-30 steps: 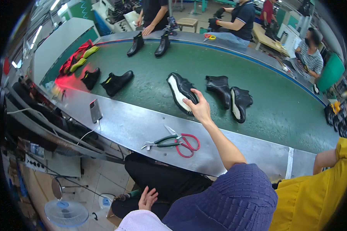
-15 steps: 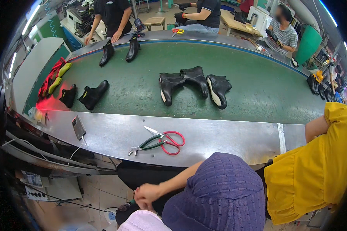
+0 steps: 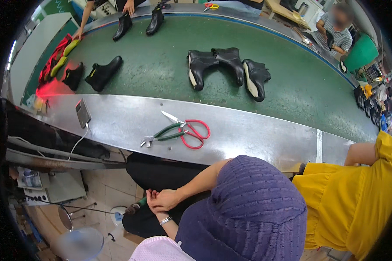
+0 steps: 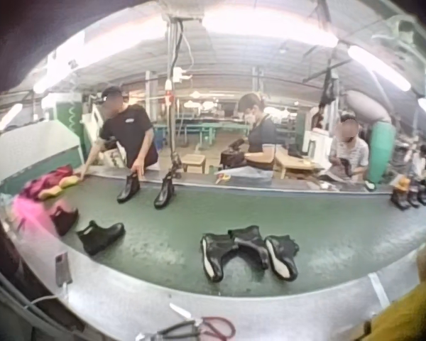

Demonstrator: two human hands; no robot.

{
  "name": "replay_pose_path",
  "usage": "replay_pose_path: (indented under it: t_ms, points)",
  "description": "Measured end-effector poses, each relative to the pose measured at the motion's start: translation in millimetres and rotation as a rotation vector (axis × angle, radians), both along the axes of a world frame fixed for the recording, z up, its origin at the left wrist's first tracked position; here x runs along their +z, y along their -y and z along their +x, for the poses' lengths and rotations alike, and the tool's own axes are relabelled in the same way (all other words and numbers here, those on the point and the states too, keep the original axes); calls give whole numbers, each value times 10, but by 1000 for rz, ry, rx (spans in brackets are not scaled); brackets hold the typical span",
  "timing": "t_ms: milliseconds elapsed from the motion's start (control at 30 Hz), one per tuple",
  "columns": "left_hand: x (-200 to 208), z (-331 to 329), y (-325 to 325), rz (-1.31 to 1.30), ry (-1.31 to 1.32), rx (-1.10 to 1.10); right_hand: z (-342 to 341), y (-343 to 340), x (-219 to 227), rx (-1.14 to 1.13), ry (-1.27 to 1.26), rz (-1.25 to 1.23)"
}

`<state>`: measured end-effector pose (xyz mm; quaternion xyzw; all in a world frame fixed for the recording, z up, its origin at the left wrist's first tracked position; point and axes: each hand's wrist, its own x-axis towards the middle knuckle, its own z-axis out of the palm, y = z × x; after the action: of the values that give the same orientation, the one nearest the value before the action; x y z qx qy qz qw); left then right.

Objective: Finishing and assembling a shoe upper by cutting material and adjusting the shape with tools.

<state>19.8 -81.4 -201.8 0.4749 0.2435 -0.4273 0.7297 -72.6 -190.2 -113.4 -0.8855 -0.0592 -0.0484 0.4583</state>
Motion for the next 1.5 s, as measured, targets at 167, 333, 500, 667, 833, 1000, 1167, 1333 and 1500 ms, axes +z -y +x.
replay_pose_path:
  t_ms: [167,333,500,667,833,1000,1167,1333,1500]
  points:
    - [88,-38,-2,-2,19,2,-3,4,31,8,6,13]
    - [-360,197,-388,7,37,25,69,-67,207,75,-42,36]
    - [422,-75,80,-5,69,28,5,11,-17,-27,-60,82]
    - [241,37,-25,9,-43,49,7,21,87,16,-71,63]
    - [-119,50,-71,6,103,0,10,0,-11,-11,-29,-9]
    - [-150,77,-124,35,146,-7,59,-12,39,15,-7,-14]
    - [167,41,-14,40,119,-14,64,1,39,43,-73,-15]
    - [228,17,-1,80,146,40,82,-25,22,54,-45,-9]
    - [216,23,16,57,190,2,90,-30,-51,34,-50,-30]
